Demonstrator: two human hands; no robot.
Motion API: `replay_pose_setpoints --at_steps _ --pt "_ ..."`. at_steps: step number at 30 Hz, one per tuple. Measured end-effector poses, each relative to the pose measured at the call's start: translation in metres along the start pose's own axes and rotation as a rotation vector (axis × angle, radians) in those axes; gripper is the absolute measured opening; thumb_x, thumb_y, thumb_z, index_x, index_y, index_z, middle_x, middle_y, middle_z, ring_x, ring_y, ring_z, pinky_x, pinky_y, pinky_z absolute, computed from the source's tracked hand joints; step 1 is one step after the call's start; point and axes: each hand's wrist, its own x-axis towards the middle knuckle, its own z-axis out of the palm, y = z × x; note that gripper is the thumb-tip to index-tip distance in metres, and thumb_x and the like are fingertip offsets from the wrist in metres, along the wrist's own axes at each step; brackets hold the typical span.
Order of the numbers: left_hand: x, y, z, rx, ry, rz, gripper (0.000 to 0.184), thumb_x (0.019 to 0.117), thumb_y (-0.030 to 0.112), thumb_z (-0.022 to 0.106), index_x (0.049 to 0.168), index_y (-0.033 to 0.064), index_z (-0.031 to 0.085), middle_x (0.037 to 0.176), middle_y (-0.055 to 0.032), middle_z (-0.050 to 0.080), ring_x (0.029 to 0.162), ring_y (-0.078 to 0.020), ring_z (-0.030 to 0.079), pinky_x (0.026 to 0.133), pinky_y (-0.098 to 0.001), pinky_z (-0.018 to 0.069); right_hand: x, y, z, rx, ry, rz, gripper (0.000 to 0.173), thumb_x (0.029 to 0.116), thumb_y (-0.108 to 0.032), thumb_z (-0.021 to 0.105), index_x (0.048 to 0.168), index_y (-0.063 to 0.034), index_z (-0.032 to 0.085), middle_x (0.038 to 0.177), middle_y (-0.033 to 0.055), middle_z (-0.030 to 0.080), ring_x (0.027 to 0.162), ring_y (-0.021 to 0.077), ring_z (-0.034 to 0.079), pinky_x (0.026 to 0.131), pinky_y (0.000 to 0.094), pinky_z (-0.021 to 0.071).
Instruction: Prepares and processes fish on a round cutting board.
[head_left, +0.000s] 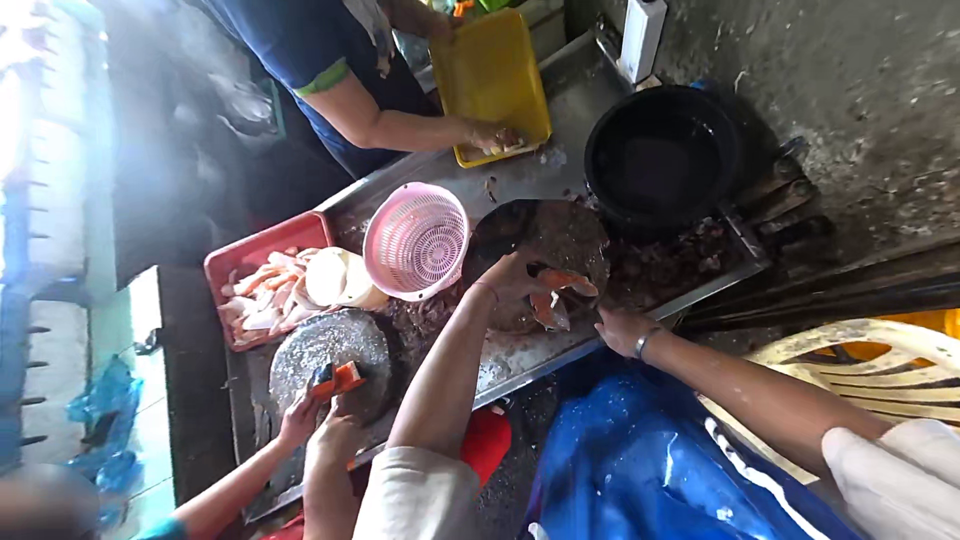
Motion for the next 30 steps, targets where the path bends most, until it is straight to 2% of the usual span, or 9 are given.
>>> replay_pose_setpoints --at_steps 3,7,11,14,16,19,24,26,30 --pt "-0.009 0.001 -0.006 -0.015 0.039 0.005 0.044 0.0841 0.024 0.085 0.126 0.0190 0.071 0.116 -0.0092 0.073 0.105 -0.0245 0.071 0.096 -0.0542 0.0557 -0.013 0.010 0.003 -0.019 -0.030 0.030 0.057 0.1109 -0.040 0.037 0.155 -0.0044 0.035 0.134 0.0255 0.062 0.123 0.0427 0.063 0.101 0.0625 0.0512" --pt "-0.008 0.001 -0.005 0.011 0.024 -0.032 0.045 0.0847 0.024 0.083 0.128 0.0213 0.070 0.118 -0.0088 0.073 0.108 -0.0248 0.070 0.097 -0.0550 0.0551 -0.007 0.005 0.004 0.017 -0.029 0.046 0.053 0.1107 -0.038 0.040 0.151 -0.0038 0.041 0.134 0.0244 0.062 0.125 0.0408 0.063 0.103 0.0609 0.0500" --pt "-0.002 0.016 -0.012 0.097 0.005 -0.001 0.044 0.0836 0.025 0.084 0.125 0.0184 0.071 0.115 -0.0103 0.073 0.107 -0.0256 0.070 0.097 -0.0553 0.0544 -0.049 0.021 -0.013 -0.047 -0.055 0.064 0.055 0.1085 -0.034 0.043 0.152 -0.0013 0.040 0.138 0.0280 0.059 0.127 0.0460 0.060 0.101 0.0675 0.0481" --pt "0.002 0.036 -0.017 0.152 -0.014 0.014 0.043 0.0832 0.026 0.085 0.123 0.0152 0.072 0.112 -0.0127 0.073 0.103 -0.0280 0.070 0.094 -0.0565 0.0543 -0.076 0.063 -0.006 0.029 -0.085 0.071 0.054 0.1080 -0.042 0.045 0.147 -0.0054 0.048 0.122 0.0279 0.066 0.111 0.0456 0.067 0.093 0.0669 0.0519" --pt "0.007 0.046 -0.028 0.210 -0.029 0.022 0.045 0.0831 0.030 0.085 0.124 0.0149 0.071 0.113 -0.0134 0.073 0.105 -0.0298 0.069 0.094 -0.0585 0.0532 -0.089 0.088 0.000 0.115 -0.131 0.111 0.051 0.1079 -0.048 0.045 0.139 -0.0081 0.052 0.100 0.0233 0.068 0.080 0.0372 0.071 0.072 0.0574 0.0579" --pt "0.012 0.052 -0.046 0.232 0.012 0.047 0.047 0.0835 0.034 0.085 0.124 0.0158 0.072 0.117 -0.0125 0.072 0.111 -0.0293 0.068 0.099 -0.0585 0.0511 -0.105 0.110 0.004 0.218 -0.201 0.218 0.053 0.1072 -0.054 0.044 0.139 -0.0130 0.049 0.089 0.0190 0.066 0.063 0.0297 0.067 0.061 0.0485 0.0587" --pt "0.018 0.031 -0.056 0.189 0.130 0.045 0.055 0.0809 0.025 0.086 0.131 0.0164 0.066 0.124 -0.0127 0.069 0.116 -0.0292 0.066 0.102 -0.0576 0.0507 -0.105 0.139 0.016 0.439 -0.128 0.223 0.054 0.1048 -0.059 0.047 0.138 -0.0164 0.047 0.077 0.0147 0.062 0.051 0.0247 0.062 0.051 0.0433 0.0572" --pt "0.013 0.012 -0.040 0.182 0.136 -0.046 0.063 0.0782 0.021 0.088 0.136 0.0190 0.062 0.127 -0.0146 0.068 0.117 -0.0336 0.065 0.100 -0.0630 0.0509 -0.105 0.134 0.012 0.468 -0.051 0.196 0.058 0.1046 -0.058 0.048 0.145 -0.0172 0.045 0.080 0.0160 0.064 0.054 0.0261 0.064 0.054 0.0455 0.0583" --pt "-0.004 -0.053 0.014 0.105 0.177 -0.169 0.078 0.0725 0.011 0.089 0.143 0.0200 0.057 0.127 -0.0181 0.068 0.113 -0.0379 0.068 0.094 -0.0666 0.0537 -0.086 0.117 0.008 0.481 0.137 0.093 0.059 0.1049 -0.054 0.051 0.147 -0.0133 0.047 0.092 0.0187 0.068 0.065 0.0298 0.068 0.064 0.0510 0.0595"
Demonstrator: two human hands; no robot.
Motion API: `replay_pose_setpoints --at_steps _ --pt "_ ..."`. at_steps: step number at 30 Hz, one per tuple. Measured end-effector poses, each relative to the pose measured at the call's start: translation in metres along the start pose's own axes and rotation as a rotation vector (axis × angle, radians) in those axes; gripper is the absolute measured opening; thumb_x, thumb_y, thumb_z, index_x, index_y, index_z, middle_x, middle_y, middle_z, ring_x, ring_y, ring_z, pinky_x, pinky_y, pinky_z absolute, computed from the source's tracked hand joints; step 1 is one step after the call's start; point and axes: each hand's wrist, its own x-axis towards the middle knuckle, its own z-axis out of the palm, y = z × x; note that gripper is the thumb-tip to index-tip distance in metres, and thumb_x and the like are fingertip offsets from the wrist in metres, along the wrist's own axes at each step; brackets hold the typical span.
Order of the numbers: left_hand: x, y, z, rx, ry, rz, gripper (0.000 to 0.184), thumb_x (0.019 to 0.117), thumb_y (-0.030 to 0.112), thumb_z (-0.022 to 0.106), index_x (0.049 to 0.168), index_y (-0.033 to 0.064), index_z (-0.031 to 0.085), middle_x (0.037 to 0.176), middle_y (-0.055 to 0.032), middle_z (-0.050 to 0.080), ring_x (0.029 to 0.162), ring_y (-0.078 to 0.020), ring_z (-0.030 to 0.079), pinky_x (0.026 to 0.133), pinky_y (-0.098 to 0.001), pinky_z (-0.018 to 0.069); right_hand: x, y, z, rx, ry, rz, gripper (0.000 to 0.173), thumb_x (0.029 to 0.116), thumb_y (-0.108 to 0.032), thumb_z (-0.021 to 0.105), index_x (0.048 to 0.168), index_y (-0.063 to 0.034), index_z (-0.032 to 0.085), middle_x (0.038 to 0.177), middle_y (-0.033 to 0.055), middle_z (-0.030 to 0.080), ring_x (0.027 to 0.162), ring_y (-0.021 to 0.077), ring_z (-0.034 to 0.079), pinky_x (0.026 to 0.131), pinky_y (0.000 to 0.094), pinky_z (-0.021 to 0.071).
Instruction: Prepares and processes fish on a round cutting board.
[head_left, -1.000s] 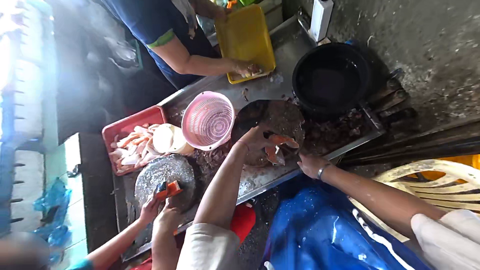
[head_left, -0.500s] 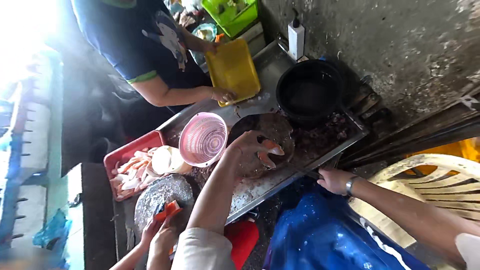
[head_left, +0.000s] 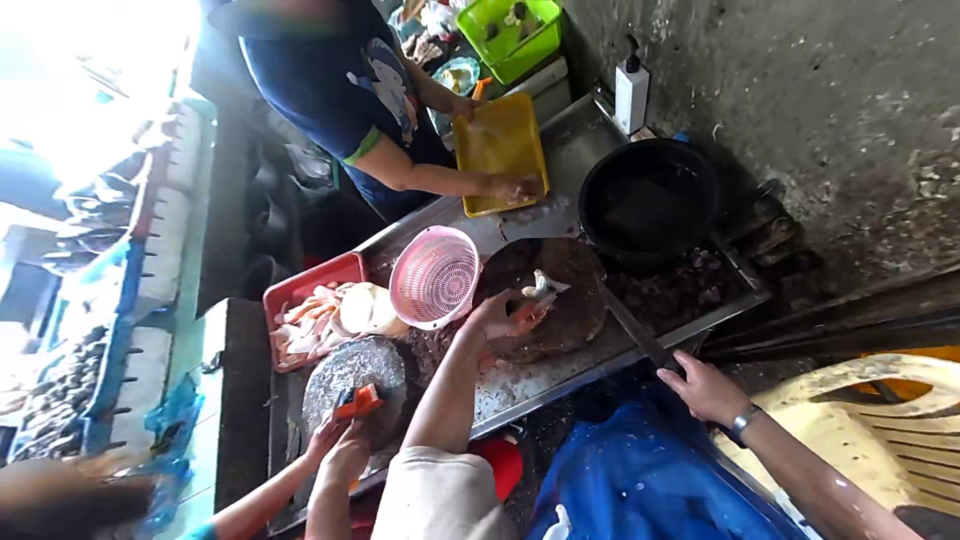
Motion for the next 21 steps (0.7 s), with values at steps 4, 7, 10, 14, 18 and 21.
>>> replay_pose_setpoints --at_steps 4,7,10,14,18,21 --pt "-0.008 -0.029 0.033 -0.069 0.049 -0.147 0.078 0.0728 0.023 0.090 0.142 0.0113 0.056 0.127 -0.0189 0.067 0.115 -0.0355 0.066 0.099 -0.0612 0.0529 0.043 -0.022 0.009 -0.069 0.105 -0.100 0.068 0.1049 -0.046 0.053 0.158 -0.0066 0.037 0.134 0.0249 0.064 0.122 0.0409 0.064 0.105 0.0602 0.0494" --pt "-0.006 -0.005 0.026 -0.064 0.060 -0.257 0.074 0.0803 0.042 0.084 0.141 0.0089 0.057 0.128 -0.0193 0.067 0.119 -0.0361 0.064 0.102 -0.0624 0.0502 0.080 -0.035 0.009 -0.142 0.098 -0.115 0.059 0.1050 -0.043 0.052 0.151 -0.0076 0.043 0.125 0.0243 0.067 0.117 0.0412 0.066 0.099 0.0618 0.0514" --pt "0.015 -0.002 0.023 0.008 0.014 -0.262 0.065 0.0884 0.045 0.076 0.139 0.0074 0.059 0.130 -0.0203 0.066 0.123 -0.0375 0.063 0.104 -0.0631 0.0484 0.104 -0.042 0.007 -0.166 0.002 -0.075 0.057 0.1056 -0.043 0.052 0.152 -0.0101 0.042 0.125 0.0253 0.067 0.111 0.0419 0.068 0.094 0.0614 0.0541" --pt "0.025 -0.004 0.019 0.002 -0.012 -0.245 0.050 0.0975 0.046 0.067 0.126 0.0052 0.065 0.117 -0.0205 0.069 0.112 -0.0369 0.067 0.098 -0.0619 0.0507 0.107 -0.041 0.000 -0.097 -0.013 -0.104 0.057 0.1062 -0.043 0.052 0.152 -0.0116 0.043 0.118 0.0247 0.068 0.095 0.0393 0.072 0.083 0.0590 0.0581" --pt "0.019 -0.011 0.019 -0.032 0.000 -0.237 0.051 0.0903 0.041 0.077 0.129 0.0096 0.065 0.111 -0.0184 0.072 0.103 -0.0353 0.069 0.092 -0.0607 0.0535 0.105 -0.040 -0.006 -0.076 0.085 -0.133 0.061 0.1061 -0.044 0.052 0.155 -0.0094 0.040 0.125 0.0248 0.068 0.113 0.0414 0.068 0.098 0.0614 0.0524" --pt "0.019 -0.010 0.015 -0.007 -0.047 -0.195 0.056 0.0841 0.039 0.083 0.128 0.0085 0.065 0.112 -0.0182 0.071 0.104 -0.0344 0.069 0.093 -0.0598 0.0533 0.109 -0.040 -0.011 -0.136 0.102 -0.119 0.061 0.1069 -0.044 0.051 0.156 -0.0092 0.040 0.126 0.0265 0.067 0.119 0.0441 0.065 0.102 0.0630 0.0492"
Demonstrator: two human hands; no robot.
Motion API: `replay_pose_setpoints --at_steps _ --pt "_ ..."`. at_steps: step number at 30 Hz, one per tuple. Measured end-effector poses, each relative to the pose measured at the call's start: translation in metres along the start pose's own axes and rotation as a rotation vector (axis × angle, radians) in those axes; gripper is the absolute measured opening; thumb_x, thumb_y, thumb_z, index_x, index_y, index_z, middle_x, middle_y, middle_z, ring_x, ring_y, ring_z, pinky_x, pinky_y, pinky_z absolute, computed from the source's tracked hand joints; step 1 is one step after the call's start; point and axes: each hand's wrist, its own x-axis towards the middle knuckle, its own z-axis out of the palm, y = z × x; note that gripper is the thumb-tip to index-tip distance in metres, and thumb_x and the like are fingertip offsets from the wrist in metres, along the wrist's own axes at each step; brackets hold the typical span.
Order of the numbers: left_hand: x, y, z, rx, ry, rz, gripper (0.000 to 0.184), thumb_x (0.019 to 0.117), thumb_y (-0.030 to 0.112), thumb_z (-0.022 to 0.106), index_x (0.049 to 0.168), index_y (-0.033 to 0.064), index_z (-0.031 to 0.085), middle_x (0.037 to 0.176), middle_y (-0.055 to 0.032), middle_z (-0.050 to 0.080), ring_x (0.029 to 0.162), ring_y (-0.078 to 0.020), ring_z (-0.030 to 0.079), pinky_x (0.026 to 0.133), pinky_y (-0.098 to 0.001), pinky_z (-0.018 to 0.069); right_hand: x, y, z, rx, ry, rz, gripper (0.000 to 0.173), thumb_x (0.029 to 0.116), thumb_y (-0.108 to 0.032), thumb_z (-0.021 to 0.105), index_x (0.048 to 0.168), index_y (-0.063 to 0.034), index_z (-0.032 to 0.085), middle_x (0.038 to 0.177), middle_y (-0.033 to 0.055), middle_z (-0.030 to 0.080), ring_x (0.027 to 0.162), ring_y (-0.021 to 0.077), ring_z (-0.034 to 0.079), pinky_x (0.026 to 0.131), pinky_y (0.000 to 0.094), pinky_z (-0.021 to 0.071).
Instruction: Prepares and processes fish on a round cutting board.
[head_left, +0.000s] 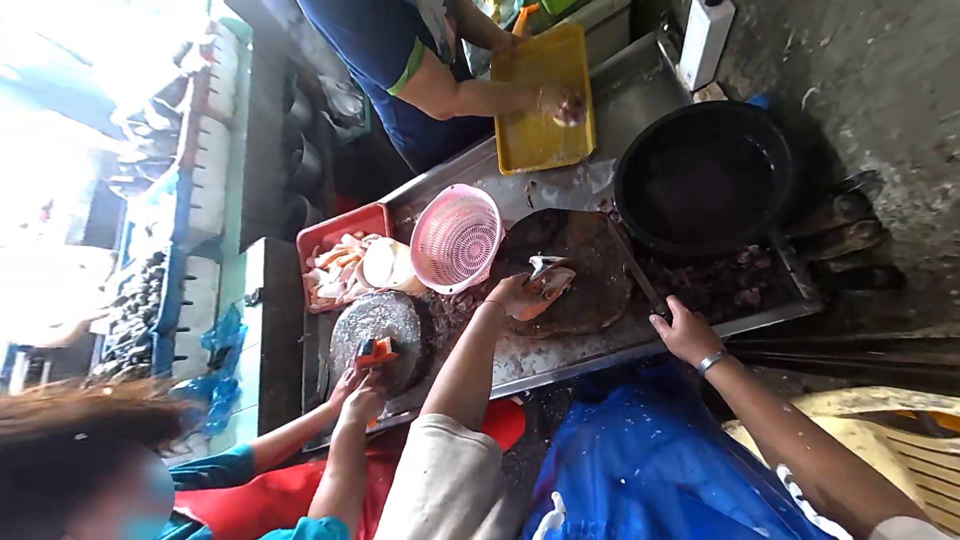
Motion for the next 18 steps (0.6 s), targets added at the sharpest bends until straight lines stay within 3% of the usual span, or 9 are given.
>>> replay_pose_setpoints --at_steps 3,5,7,10,12,14,16,18 --pt "-0.003 -0.002 -0.005 -0.008 -0.053 0.038 0.069 0.0804 0.036 0.088 0.137 0.0083 0.061 0.123 -0.0186 0.069 0.113 -0.0342 0.067 0.100 -0.0591 0.0513 0.009 -0.008 0.001 -0.171 0.067 -0.046 0.061 0.1049 -0.033 0.050 0.160 -0.0151 0.032 0.123 0.0267 0.068 0.109 0.0460 0.068 0.091 0.0639 0.0532" --pt "-0.009 -0.002 -0.002 -0.026 -0.052 0.009 0.083 0.0762 0.027 0.092 0.147 0.0093 0.052 0.130 -0.0207 0.066 0.119 -0.0367 0.065 0.103 -0.0604 0.0502 0.023 -0.021 0.007 -0.237 0.139 -0.107 0.065 0.1020 -0.020 0.053 0.162 -0.0187 0.030 0.140 0.0293 0.055 0.113 0.0486 0.065 0.089 0.0648 0.0552" --pt "-0.014 -0.002 0.006 -0.025 0.012 0.003 0.080 0.0726 0.024 0.092 0.142 0.0104 0.056 0.123 -0.0194 0.069 0.112 -0.0351 0.068 0.098 -0.0593 0.0533 0.042 -0.042 0.012 -0.289 0.174 -0.152 0.066 0.1002 -0.013 0.056 0.161 -0.0227 0.033 0.148 0.0306 0.046 0.119 0.0502 0.061 0.086 0.0643 0.0563" --pt "-0.019 0.000 0.010 -0.005 0.079 0.054 0.065 0.0740 0.022 0.090 0.132 0.0084 0.062 0.117 -0.0170 0.070 0.108 -0.0321 0.069 0.097 -0.0572 0.0545 0.066 -0.075 0.020 -0.345 0.163 -0.210 0.065 0.0965 -0.010 0.063 0.157 -0.0200 0.041 0.143 0.0312 0.050 0.118 0.0526 0.060 0.083 0.0667 0.0560" --pt "-0.021 -0.001 0.011 0.025 0.102 0.095 0.061 0.0757 0.022 0.090 0.128 0.0065 0.064 0.120 -0.0165 0.069 0.111 -0.0315 0.068 0.099 -0.0558 0.0542 0.069 -0.098 0.023 -0.335 0.212 -0.283 0.056 0.0910 -0.008 0.069 0.145 -0.0112 0.055 0.143 0.0330 0.049 0.128 0.0562 0.049 0.093 0.0728 0.0468" --pt "-0.018 -0.005 0.011 0.066 0.118 0.129 0.058 0.0762 0.022 0.089 0.126 0.0079 0.065 0.122 -0.0144 0.068 0.112 -0.0304 0.067 0.099 -0.0545 0.0545 0.076 -0.121 0.027 -0.284 0.287 -0.430 0.050 0.0888 -0.013 0.070 0.138 -0.0093 0.061 0.140 0.0288 0.053 0.132 0.0510 0.048 0.100 0.0690 0.0449" --pt "-0.014 -0.009 0.010 0.119 0.130 0.164 0.057 0.0759 0.020 0.087 0.128 0.0112 0.065 0.127 -0.0118 0.067 0.119 -0.0310 0.063 0.102 -0.0550 0.0521 0.096 -0.144 0.032 -0.205 0.270 -0.566 0.063 0.0835 -0.017 0.075 0.144 -0.0122 0.058 0.143 0.0253 0.053 0.136 0.0450 0.048 0.109 0.0608 0.0433" --pt "-0.012 -0.010 0.008 0.196 0.153 0.227 0.057 0.0752 0.018 0.086 0.129 0.0159 0.067 0.134 -0.0079 0.066 0.128 -0.0321 0.058 0.103 -0.0570 0.0512 0.118 -0.162 0.032 -0.243 0.114 -0.661 0.080 0.0802 -0.022 0.080 0.153 -0.0233 0.049 0.152 0.0204 0.048 0.142 0.0421 0.043 0.115 0.0606 0.0371"
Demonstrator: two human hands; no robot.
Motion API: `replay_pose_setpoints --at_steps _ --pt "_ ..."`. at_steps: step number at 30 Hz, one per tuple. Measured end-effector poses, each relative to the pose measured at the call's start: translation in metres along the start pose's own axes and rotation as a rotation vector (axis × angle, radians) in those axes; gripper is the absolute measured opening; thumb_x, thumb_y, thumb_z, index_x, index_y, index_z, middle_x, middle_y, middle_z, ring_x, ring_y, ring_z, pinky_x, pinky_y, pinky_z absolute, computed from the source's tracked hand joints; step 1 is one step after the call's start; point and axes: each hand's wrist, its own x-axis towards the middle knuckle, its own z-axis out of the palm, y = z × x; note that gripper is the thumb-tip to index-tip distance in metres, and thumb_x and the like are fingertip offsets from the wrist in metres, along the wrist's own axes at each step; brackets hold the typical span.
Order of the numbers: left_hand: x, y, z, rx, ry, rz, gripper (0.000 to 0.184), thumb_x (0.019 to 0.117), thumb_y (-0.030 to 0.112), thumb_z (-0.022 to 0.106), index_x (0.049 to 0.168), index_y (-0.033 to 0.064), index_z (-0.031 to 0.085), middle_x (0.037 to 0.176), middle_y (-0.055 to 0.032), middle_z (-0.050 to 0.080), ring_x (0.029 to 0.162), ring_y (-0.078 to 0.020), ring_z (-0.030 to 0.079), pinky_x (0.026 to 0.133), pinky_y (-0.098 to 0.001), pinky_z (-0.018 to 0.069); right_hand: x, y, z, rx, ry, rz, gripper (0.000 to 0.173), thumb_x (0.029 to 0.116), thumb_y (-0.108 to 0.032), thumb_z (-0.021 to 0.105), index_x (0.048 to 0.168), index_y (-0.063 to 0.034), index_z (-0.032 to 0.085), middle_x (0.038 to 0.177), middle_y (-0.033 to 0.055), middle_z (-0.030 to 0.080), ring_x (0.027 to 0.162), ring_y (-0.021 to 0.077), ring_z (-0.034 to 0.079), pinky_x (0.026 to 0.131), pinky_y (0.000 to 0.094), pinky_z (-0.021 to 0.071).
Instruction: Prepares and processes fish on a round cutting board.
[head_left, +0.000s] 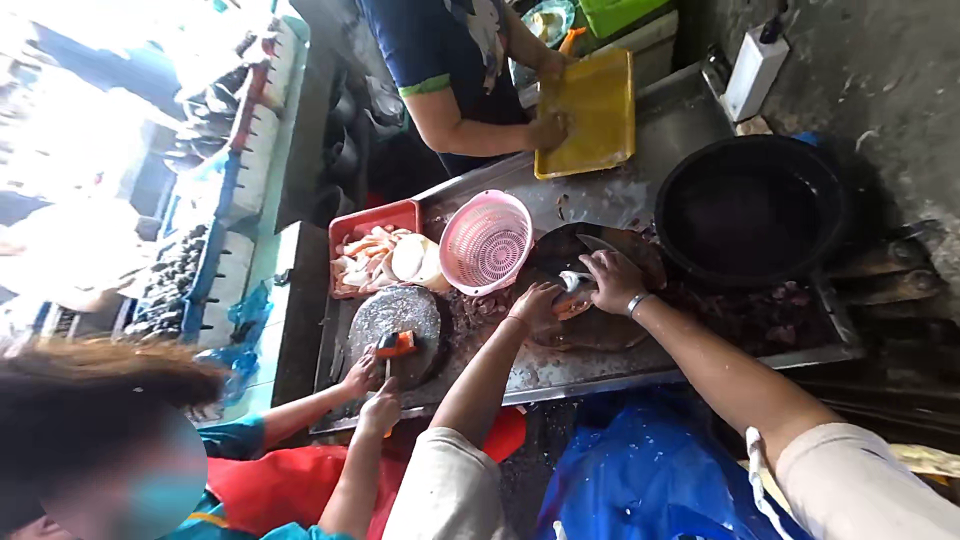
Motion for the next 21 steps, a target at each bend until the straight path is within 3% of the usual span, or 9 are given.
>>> replay_pose_setpoints --at_steps 2,4,5,7,10,13,16,19,21 --pt "0.000 0.002 -0.004 0.052 0.021 0.068 0.059 0.0789 0.014 0.084 0.135 0.0217 0.067 0.141 -0.0054 0.062 0.135 -0.0339 0.053 0.102 -0.0581 0.0515 0.017 0.007 0.010 -0.057 -0.147 -0.126 0.082 0.0758 -0.025 0.089 0.150 -0.0338 0.054 0.158 0.0159 0.044 0.144 0.0457 0.038 0.111 0.0724 0.0343" --pt "-0.008 0.001 -0.010 0.075 0.098 0.139 0.052 0.0859 0.009 0.078 0.134 0.0249 0.068 0.142 -0.0034 0.062 0.135 -0.0338 0.052 0.102 -0.0553 0.0514 0.028 0.008 0.019 -0.124 -0.244 -0.206 0.057 0.0699 -0.018 0.090 0.124 -0.0257 0.073 0.154 0.0134 0.048 0.141 0.0443 0.042 0.106 0.0744 0.0366" --pt "-0.010 -0.004 -0.006 0.088 0.153 0.177 0.045 0.0900 0.010 0.074 0.132 0.0262 0.070 0.140 -0.0023 0.064 0.134 -0.0319 0.054 0.104 -0.0528 0.0501 0.026 0.005 0.022 -0.155 -0.285 -0.208 0.048 0.0734 -0.018 0.087 0.119 -0.0210 0.074 0.152 0.0130 0.050 0.139 0.0424 0.045 0.107 0.0716 0.0390" --pt "-0.005 -0.021 0.010 0.171 0.268 0.268 0.036 0.0956 0.015 0.068 0.128 0.0296 0.071 0.134 0.0006 0.066 0.128 -0.0258 0.056 0.105 -0.0463 0.0487 0.007 -0.002 0.033 -0.191 -0.235 -0.184 0.045 0.0816 -0.022 0.079 0.124 -0.0117 0.072 0.152 0.0170 0.049 0.139 0.0437 0.045 0.109 0.0669 0.0417" --pt "-0.003 -0.047 0.033 0.220 0.348 0.366 0.034 0.0971 0.008 0.062 0.125 0.0241 0.072 0.135 -0.0039 0.065 0.133 -0.0260 0.054 0.117 -0.0449 0.0402 -0.037 -0.021 0.059 -0.236 -0.048 -0.132 0.058 0.0807 -0.043 0.076 0.129 -0.0101 0.069 0.154 0.0263 0.045 0.141 0.0508 0.041 0.110 0.0712 0.0348" --pt "-0.033 -0.045 0.023 0.198 0.229 0.230 0.046 0.0955 0.004 0.065 0.138 0.0231 0.066 0.153 -0.0058 0.053 0.148 -0.0289 0.040 0.127 -0.0482 0.0243 -0.057 -0.039 0.069 -0.238 -0.115 -0.072 0.065 0.0844 -0.047 0.076 0.142 -0.0185 0.063 0.160 0.0246 0.039 0.143 0.0496 0.039 0.112 0.0725 0.0298" --pt "-0.056 -0.050 0.039 0.138 0.299 0.153 0.058 0.0948 0.005 0.066 0.147 0.0298 0.058 0.161 -0.0048 0.043 0.153 -0.0309 0.031 0.128 -0.0523 0.0201 -0.063 -0.035 0.070 -0.205 -0.209 -0.056 0.061 0.0906 -0.047 0.071 0.145 -0.0234 0.060 0.166 0.0190 0.031 0.148 0.0451 0.033 0.114 0.0701 0.0273" --pt "-0.075 -0.050 0.072 -0.099 0.480 -0.081 0.065 0.0885 0.015 0.070 0.150 0.0300 0.053 0.159 -0.0058 0.044 0.150 -0.0305 0.035 0.122 -0.0551 0.0305 -0.058 -0.018 0.067 -0.068 -0.050 -0.139 0.050 0.0915 -0.045 0.069 0.136 -0.0223 0.067 0.157 0.0165 0.044 0.139 0.0406 0.045 0.108 0.0645 0.0391" --pt "-0.085 -0.026 0.090 -0.415 0.585 -0.430 0.064 0.0867 0.022 0.076 0.146 0.0160 0.052 0.145 -0.0118 0.056 0.136 -0.0330 0.050 0.112 -0.0557 0.0435 -0.047 -0.016 0.061 0.002 0.096 -0.097 0.043 0.0914 -0.030 0.068 0.132 -0.0164 0.068 0.149 0.0194 0.050 0.134 0.0416 0.050 0.108 0.0622 0.0437"
